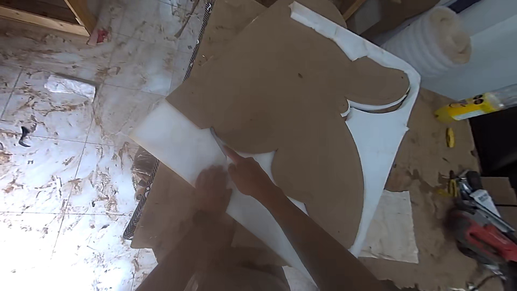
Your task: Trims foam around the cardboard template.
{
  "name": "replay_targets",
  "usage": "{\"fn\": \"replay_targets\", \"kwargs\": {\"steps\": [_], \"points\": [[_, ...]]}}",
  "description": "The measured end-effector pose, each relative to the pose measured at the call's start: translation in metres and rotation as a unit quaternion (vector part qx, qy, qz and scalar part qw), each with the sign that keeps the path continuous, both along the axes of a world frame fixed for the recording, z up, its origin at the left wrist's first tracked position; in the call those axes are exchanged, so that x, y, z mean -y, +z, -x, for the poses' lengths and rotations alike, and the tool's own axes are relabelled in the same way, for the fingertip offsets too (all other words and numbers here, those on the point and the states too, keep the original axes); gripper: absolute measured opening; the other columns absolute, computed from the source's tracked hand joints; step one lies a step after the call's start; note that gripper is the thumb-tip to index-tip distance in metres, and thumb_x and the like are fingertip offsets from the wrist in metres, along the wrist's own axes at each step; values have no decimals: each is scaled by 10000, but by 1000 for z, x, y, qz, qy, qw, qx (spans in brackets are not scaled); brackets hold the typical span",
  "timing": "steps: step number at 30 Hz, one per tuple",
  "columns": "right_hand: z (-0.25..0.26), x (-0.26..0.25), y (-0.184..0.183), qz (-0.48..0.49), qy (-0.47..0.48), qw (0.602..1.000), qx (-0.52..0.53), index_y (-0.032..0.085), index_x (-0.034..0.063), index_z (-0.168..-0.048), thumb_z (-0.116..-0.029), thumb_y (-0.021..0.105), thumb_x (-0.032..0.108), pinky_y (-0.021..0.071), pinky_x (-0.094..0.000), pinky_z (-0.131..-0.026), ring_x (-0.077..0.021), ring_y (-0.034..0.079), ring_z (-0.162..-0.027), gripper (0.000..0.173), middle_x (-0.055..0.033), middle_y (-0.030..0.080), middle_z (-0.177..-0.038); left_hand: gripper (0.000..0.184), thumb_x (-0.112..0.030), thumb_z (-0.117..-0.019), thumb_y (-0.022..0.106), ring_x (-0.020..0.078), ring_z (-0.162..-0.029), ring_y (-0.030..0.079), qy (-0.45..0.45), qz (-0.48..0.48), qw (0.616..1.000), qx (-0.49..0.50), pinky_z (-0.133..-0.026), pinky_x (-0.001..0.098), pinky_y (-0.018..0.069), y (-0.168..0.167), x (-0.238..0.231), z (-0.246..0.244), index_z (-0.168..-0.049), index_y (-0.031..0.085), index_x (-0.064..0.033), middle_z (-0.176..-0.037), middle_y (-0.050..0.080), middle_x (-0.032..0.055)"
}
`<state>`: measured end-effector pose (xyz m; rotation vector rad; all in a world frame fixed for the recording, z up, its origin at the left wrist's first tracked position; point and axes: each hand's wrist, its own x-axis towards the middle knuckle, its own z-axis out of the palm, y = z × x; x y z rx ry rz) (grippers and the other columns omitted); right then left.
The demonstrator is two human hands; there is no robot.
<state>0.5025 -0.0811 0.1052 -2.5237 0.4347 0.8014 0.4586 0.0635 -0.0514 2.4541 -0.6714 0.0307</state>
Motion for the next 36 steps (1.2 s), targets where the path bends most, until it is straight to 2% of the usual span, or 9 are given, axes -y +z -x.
{"fn": "replay_targets", "kwargs": {"steps": [10, 21, 24, 27, 29, 30, 31, 32, 36], "points": [[51, 59, -9, 33, 146, 988, 27, 140, 443, -1636, -1080, 457, 254, 570, -457, -587, -239, 657, -646, 668, -54, 654, -747, 424, -411, -877, 674, 231, -1452, 409, 16, -13, 1000, -22, -1223, 523, 261, 1, 5, -1, -1271, 698, -257, -1484, 558, -53], [44, 177, 11, 82, 328, 940, -37, 189, 575, -1579, -1043, 523, 226, 568, -525, -664, -305, 689, -783, 722, -84, 706, -915, 383, -403, -846, 677, 198, -1410, 474, 37, -7, 999, 2, -1212, 489, 301, 3, 10, -3, -1196, 732, -257, -1414, 621, -58], [40, 214, 10, 77, 371, 925, -42, 191, 591, -1571, -1027, 566, 234, 564, -525, -631, -292, 683, -738, 752, -66, 702, -863, 372, -400, -848, 671, 199, -1397, 488, 39, -21, 999, 7, -1206, 489, 308, 5, 12, -3, -1180, 737, -246, -1403, 630, -51], [38, 244, 18, 80, 415, 906, -16, 266, 528, -1581, -1026, 578, 251, 566, -494, -616, -265, 678, -712, 694, -53, 702, -845, 360, -397, -845, 673, 211, -1402, 483, 44, -20, 999, 8, -1213, 487, 305, 5, 13, -3, -1166, 742, -248, -1396, 634, -50], [30, 242, 61, 113, 420, 896, -88, 357, 421, -1589, -1045, 546, 202, 570, -519, -769, -329, 713, -910, 617, -124, 742, -1044, 343, -384, -853, 666, 221, -1400, 487, 46, -18, 999, 17, -1209, 490, 314, 3, 13, -2, -1157, 748, -248, -1392, 638, -45], [14, 226, 93, 155, 390, 875, -243, 187, 464, -1624, -1093, 460, 184, 473, -528, -1022, -341, 619, -1221, 660, -126, 650, -1344, 335, -385, -867, 647, 228, -1395, 493, 43, -21, 999, 20, -1205, 497, 319, 3, 12, -2, -1153, 749, -244, -1392, 639, -35], [22, 258, 70, 137, 445, 881, -81, 381, 471, -1565, -1032, 556, 196, 571, -514, -733, -313, 718, -864, 625, -106, 751, -992, 330, -388, -881, 626, 235, -1389, 501, 41, -23, 999, 24, -1203, 506, 324, 3, 12, -2, -1148, 751, -239, -1388, 641, -25], [18, 276, 53, 131, 464, 875, -37, 371, 547, -1537, -1010, 588, 220, 563, -500, -625, -270, 684, -709, 657, -60, 716, -829, 330, -391, -887, 616, 238, -1390, 501, 41, -28, 999, 23, -1201, 510, 324, 3, 13, -2, -1146, 752, -239, -1389, 641, -23], [-20, 278, 74, 170, 489, 844, -141, 309, 622, -1524, -1013, 593, 225, 556, -516, -648, -267, 666, -708, 707, -53, 683, -789, 341, -421, -907, 591, 231, -1392, 499, 37, -44, 998, 32, -1205, 502, 322, 0, 12, -3, -1149, 753, -244, -1387, 643, -29]]}}
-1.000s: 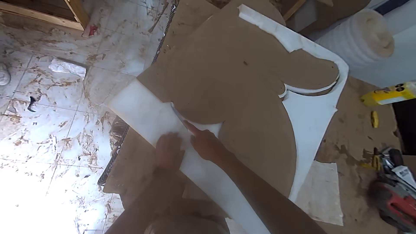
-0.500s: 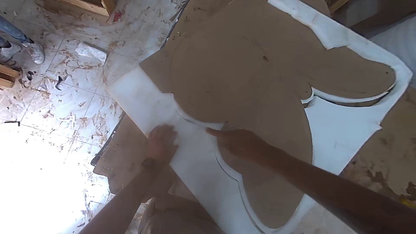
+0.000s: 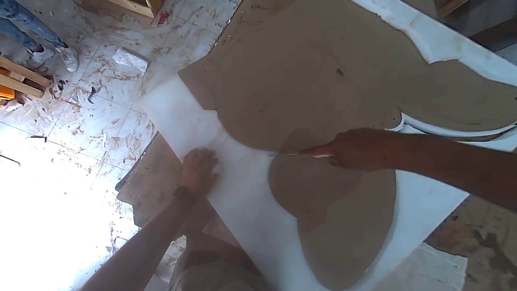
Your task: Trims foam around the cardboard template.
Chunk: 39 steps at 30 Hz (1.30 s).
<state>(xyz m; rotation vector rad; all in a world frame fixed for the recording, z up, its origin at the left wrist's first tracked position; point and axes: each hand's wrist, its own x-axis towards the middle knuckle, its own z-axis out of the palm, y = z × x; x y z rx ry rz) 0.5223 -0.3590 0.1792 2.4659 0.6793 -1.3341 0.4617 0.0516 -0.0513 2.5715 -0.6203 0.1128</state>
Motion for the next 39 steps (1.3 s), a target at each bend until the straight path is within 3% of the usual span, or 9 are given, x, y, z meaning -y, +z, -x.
{"fn": "replay_targets", "kwargs": {"steps": [9, 13, 17, 20, 23, 25, 31, 34, 39], "points": [[-44, -96, 57, 117, 72, 989, -48, 567, 429, -1447, -940, 650, 132, 560, -539, -758, -294, 695, -880, 593, -92, 727, -979, 356, -416, -917, 621, 227, -1391, 498, -47, -112, 992, -20, -1236, 503, 279, 16, -31, 8, -1210, 735, -250, -1395, 633, -28], [-31, -91, 85, -84, -74, 993, 46, 478, 452, -1518, -1003, 638, 179, 576, -511, -715, -226, 700, -802, 604, -46, 748, -979, 322, -380, -894, 698, 215, -1380, 511, -45, -32, 998, -26, -1231, 518, 297, 26, -41, 9, -1167, 749, -217, -1405, 628, -41], [-11, -146, -4, -374, -332, 850, 164, 384, 494, -1551, -1057, 547, 290, 572, -453, -559, -183, 639, -657, 559, -31, 706, -1096, 485, -352, -853, 750, 300, -1379, 501, 160, 87, 983, -26, -1153, 568, 382, 32, -82, -53, -1289, 687, -149, -1465, 580, 57], [-26, -220, -78, -415, -403, 798, 169, 347, 504, -1566, -1071, 507, 374, 579, -477, -605, -200, 664, -699, 536, -36, 714, -1140, 790, -426, -887, 757, 319, -1355, 517, 364, 251, 884, -149, -1117, 548, 438, 29, -113, -143, -1516, 440, -68, -1503, 502, 165], [-51, -272, -119, -391, -421, 802, 166, 314, 518, -1573, -1081, 478, 375, 573, -450, -575, -201, 637, -640, 539, -46, 688, -948, 498, -400, -920, 717, 315, -998, 704, 426, 354, 789, -267, -894, 585, 556, 13, -120, -197, -1278, 632, -65, -1106, 711, 179], [-65, -288, -129, -370, -431, 805, 171, 327, 516, -1569, -1084, 474, 353, 567, -454, -591, -206, 634, -650, 533, -56, 692, -954, 362, -379, -930, 707, 300, -882, 715, 429, 346, 782, -292, -822, 579, 568, 11, -120, -204, -1089, 711, -53, -946, 728, 157], [-83, -316, -123, -271, -402, 845, 226, 288, 517, -1584, -1093, 454, 358, 574, -528, -726, -252, 692, -811, 543, -69, 718, -1114, 391, -410, -917, 732, 280, -873, 719, 430, 370, 773, -283, -814, 561, 581, 17, -121, -195, -1099, 696, -66, -931, 727, 134], [-110, -328, -117, -245, -370, 864, 237, 316, 471, -1590, -1088, 467, 335, 559, -556, -669, -302, 687, -763, 542, -124, 721, -986, 381, -392, -911, 744, 260, -847, 722, 427, 384, 772, -271, -790, 540, 593, 13, -124, -196, -1108, 685, -71, -911, 727, 117], [-177, -348, -108, -186, -323, 906, 200, 306, 464, -1594, -1072, 450, 296, 558, -606, -748, -352, 698, -872, 567, -161, 716, -1059, 334, -351, -908, 756, 252, -859, 723, 431, 388, 771, -264, -809, 532, 590, 13, -123, -196, -1092, 702, -78, -917, 732, 112]]}}
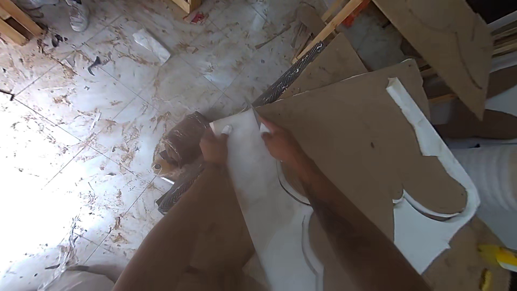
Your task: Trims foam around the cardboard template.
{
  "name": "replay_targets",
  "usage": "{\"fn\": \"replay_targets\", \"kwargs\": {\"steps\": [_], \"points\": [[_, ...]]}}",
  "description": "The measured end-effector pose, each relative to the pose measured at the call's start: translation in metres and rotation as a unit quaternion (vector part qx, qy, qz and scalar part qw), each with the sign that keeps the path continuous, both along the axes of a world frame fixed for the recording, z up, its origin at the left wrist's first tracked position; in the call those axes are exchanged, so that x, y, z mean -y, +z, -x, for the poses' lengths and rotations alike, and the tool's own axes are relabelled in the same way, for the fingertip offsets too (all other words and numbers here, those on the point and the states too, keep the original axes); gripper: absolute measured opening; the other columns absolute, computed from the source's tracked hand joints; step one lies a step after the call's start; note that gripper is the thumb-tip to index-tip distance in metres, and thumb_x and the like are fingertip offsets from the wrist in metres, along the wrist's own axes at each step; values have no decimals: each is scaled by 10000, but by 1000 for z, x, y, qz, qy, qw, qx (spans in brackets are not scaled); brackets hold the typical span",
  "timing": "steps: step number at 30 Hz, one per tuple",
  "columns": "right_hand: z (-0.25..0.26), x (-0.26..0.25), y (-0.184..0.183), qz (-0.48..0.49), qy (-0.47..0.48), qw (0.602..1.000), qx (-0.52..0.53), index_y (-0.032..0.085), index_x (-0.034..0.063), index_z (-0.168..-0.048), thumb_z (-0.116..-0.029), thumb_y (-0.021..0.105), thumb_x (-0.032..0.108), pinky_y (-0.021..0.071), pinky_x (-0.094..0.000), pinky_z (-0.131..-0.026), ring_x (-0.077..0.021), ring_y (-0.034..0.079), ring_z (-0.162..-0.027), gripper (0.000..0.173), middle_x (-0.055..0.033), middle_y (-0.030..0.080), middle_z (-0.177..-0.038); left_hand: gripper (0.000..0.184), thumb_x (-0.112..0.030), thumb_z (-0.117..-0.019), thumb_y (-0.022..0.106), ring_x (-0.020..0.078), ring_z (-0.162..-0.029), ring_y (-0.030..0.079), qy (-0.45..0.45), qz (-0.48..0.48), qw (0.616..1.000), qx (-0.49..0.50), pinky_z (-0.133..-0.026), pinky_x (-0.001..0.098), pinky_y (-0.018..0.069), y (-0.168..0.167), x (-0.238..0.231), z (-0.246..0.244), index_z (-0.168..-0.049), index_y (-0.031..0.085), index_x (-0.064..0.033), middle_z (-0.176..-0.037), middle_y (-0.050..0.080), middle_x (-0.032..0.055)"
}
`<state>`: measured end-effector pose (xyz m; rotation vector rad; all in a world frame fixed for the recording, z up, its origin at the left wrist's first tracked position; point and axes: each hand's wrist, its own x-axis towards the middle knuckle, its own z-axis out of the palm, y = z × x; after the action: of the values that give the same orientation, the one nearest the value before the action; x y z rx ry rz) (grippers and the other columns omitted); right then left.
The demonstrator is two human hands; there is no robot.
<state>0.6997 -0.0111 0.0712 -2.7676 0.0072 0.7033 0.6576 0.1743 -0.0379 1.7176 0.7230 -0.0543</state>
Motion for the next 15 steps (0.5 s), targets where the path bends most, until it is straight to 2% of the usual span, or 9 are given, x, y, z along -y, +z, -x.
{"fn": "replay_targets", "kwargs": {"steps": [3, 6, 8, 10, 12, 15], "points": [[15, 5, 9, 37, 41, 998, 4, 254, 455, -1612, -1083, 437, 293, 560, -595, -710, -366, 693, -827, 584, -177, 709, -991, 306, -315, -900, 759, 239, -863, 723, 8, 0, 1000, 3, -813, 520, 590, -2, -1, 3, -1086, 708, -77, -920, 735, 104], [77, 38, 16, 42, 70, 996, 39, 240, 444, -1619, -1092, 450, 295, 556, -575, -618, -348, 679, -715, 587, -152, 698, -872, 289, -297, -894, 762, 246, -844, 718, 15, 2, 1000, 8, -795, 526, 586, -1, -3, 4, -1067, 707, -72, -901, 731, 106], [121, 67, 16, 62, 64, 996, 31, 207, 500, -1608, -1093, 433, 329, 560, -542, -577, -289, 662, -652, 588, -90, 679, -799, 299, -319, -893, 762, 238, -833, 720, 22, -2, 1000, 12, -787, 517, 589, -2, -4, 5, -1066, 713, -80, -894, 732, 102], [166, 101, 18, 64, 38, 997, -5, 180, 557, -1591, -1091, 434, 353, 562, -515, -592, -260, 647, -641, 597, -66, 667, -782, 335, -334, -896, 759, 255, -864, 721, 41, 5, 999, 4, -814, 534, 586, -2, -5, 8, -1104, 714, -76, -931, 735, 120], [207, 137, 17, 42, 12, 999, -29, 197, 573, -1580, -1085, 433, 394, 546, -480, -573, -222, 612, -606, 577, -38, 643, -757, 359, -355, -913, 742, 275, -903, 715, 72, 20, 997, -8, -843, 549, 577, -3, -13, 13, -1122, 708, -65, -966, 731, 138], [236, 161, 24, 10, -3, 999, -33, 234, 588, -1565, -1074, 421, 469, 560, -460, -616, -182, 633, -660, 539, -6, 672, -827, 309, -309, -933, 719, 254, -884, 715, 85, 31, 996, 2, -830, 525, 578, -6, -24, 19, -1102, 708, -51, -959, 731, 135]]}}
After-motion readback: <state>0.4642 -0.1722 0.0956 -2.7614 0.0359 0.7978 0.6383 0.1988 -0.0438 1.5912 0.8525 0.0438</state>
